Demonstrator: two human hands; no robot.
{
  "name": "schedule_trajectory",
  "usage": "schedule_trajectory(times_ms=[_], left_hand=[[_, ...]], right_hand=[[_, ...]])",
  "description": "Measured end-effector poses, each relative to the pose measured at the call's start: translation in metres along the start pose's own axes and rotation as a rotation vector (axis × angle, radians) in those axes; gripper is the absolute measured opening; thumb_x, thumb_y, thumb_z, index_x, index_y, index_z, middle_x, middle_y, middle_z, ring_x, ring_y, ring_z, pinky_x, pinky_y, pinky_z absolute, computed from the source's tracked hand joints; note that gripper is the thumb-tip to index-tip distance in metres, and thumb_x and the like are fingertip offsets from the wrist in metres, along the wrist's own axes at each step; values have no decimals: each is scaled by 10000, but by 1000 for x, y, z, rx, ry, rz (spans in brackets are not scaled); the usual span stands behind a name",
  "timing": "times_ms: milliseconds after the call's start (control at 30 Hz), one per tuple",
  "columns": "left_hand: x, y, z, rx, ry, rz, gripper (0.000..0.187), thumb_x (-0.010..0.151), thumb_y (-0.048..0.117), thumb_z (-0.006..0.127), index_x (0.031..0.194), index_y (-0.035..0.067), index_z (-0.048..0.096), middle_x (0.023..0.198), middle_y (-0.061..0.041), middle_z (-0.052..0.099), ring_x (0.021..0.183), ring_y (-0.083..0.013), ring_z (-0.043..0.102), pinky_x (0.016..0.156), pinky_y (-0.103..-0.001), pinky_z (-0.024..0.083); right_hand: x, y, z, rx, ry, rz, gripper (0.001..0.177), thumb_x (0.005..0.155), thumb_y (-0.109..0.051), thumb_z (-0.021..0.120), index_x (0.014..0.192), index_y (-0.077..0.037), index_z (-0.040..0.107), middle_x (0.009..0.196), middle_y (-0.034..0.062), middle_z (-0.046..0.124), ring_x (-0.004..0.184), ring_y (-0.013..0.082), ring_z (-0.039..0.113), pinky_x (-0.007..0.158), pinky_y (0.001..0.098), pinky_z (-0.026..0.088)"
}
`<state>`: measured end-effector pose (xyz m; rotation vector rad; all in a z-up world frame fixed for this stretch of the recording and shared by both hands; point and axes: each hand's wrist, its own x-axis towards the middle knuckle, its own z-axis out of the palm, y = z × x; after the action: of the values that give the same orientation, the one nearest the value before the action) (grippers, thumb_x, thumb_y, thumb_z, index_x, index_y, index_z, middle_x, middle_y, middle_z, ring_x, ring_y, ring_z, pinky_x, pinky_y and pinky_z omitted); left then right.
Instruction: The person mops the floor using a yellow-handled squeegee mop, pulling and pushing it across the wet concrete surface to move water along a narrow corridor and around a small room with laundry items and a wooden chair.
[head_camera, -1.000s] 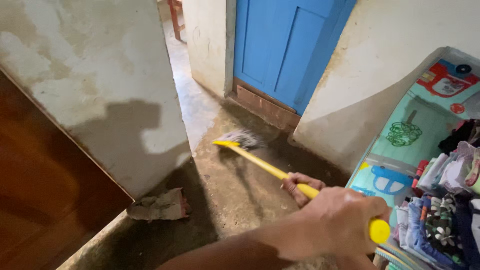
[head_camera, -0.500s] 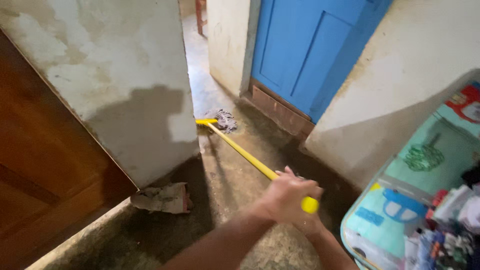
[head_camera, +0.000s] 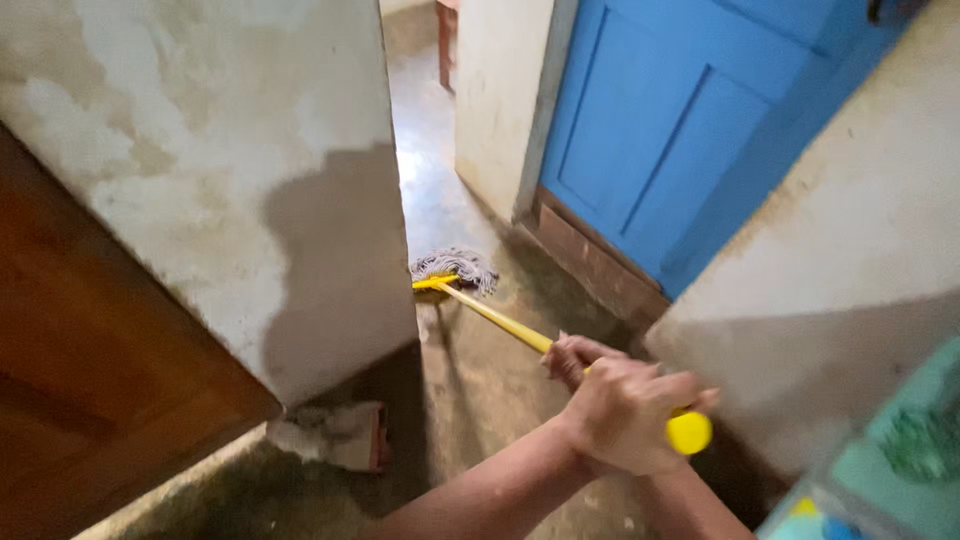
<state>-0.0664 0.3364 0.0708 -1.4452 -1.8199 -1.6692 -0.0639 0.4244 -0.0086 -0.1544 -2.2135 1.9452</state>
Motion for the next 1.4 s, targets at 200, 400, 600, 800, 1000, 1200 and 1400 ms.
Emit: schedule_trajectory(times_ms=[200, 400, 600, 800, 1000, 1200, 1400], left_hand=[[-9, -85, -7, 33, -149, 38, 264, 983, 206, 721, 783, 119, 573, 684, -93, 612, 659, -300, 660, 666, -413, 518], [55, -90, 0, 9, -96, 45, 260, 999, 287, 710, 804, 173, 581, 621, -29, 573, 574, -227, 615, 652, -401, 467], [117, -51, -8, 226, -311, -54, 212, 747, 369, 816, 729, 220, 668, 564, -7, 594, 471, -268, 559, 660, -526, 340], [84, -120, 28, -94, -194, 20, 295, 709, 318, 787, 897, 178, 608, 733, -29, 602, 707, -257, 655, 785, -372, 454], [15, -179, 74, 65, -331, -104, 190, 755, 168, 752, 864, 150, 599, 787, -68, 651, 803, -283, 698, 786, -381, 511], [79, -115, 95, 137, -291, -254, 265, 710, 188, 740, 922, 128, 594, 801, -81, 683, 765, -269, 725, 753, -402, 568], [113, -87, 99, 68, -122, -249, 140, 865, 202, 726, 952, 163, 624, 710, -22, 666, 668, -214, 720, 730, -358, 576]], right_hand=[[60, 65, 10, -15, -13, -637, 259, 946, -65, 752, 1121, -47, 563, 1077, 75, 670, 1031, 236, 661, 1056, 440, 448], [101, 53, -36, -266, 89, -310, 245, 855, -136, 779, 1048, -107, 631, 1013, 42, 640, 1013, 172, 607, 936, 378, 501], [111, 65, -65, -533, 391, -201, 157, 864, -177, 808, 792, -100, 692, 778, 40, 579, 872, 206, 528, 899, 381, 443], [160, 132, -78, -763, 240, -439, 217, 940, -175, 749, 766, -111, 636, 746, 40, 510, 777, 188, 514, 1086, 371, 453], [145, 116, -103, -570, -344, -221, 134, 959, -146, 699, 866, -75, 633, 867, 76, 554, 845, 215, 555, 1029, 419, 463], [149, 82, -125, -296, -310, -247, 108, 960, -149, 697, 911, -74, 636, 917, 83, 573, 886, 210, 570, 1025, 410, 480], [152, 66, -146, -211, -251, -291, 98, 960, -152, 694, 956, -73, 639, 966, 90, 591, 926, 204, 584, 1021, 401, 498]])
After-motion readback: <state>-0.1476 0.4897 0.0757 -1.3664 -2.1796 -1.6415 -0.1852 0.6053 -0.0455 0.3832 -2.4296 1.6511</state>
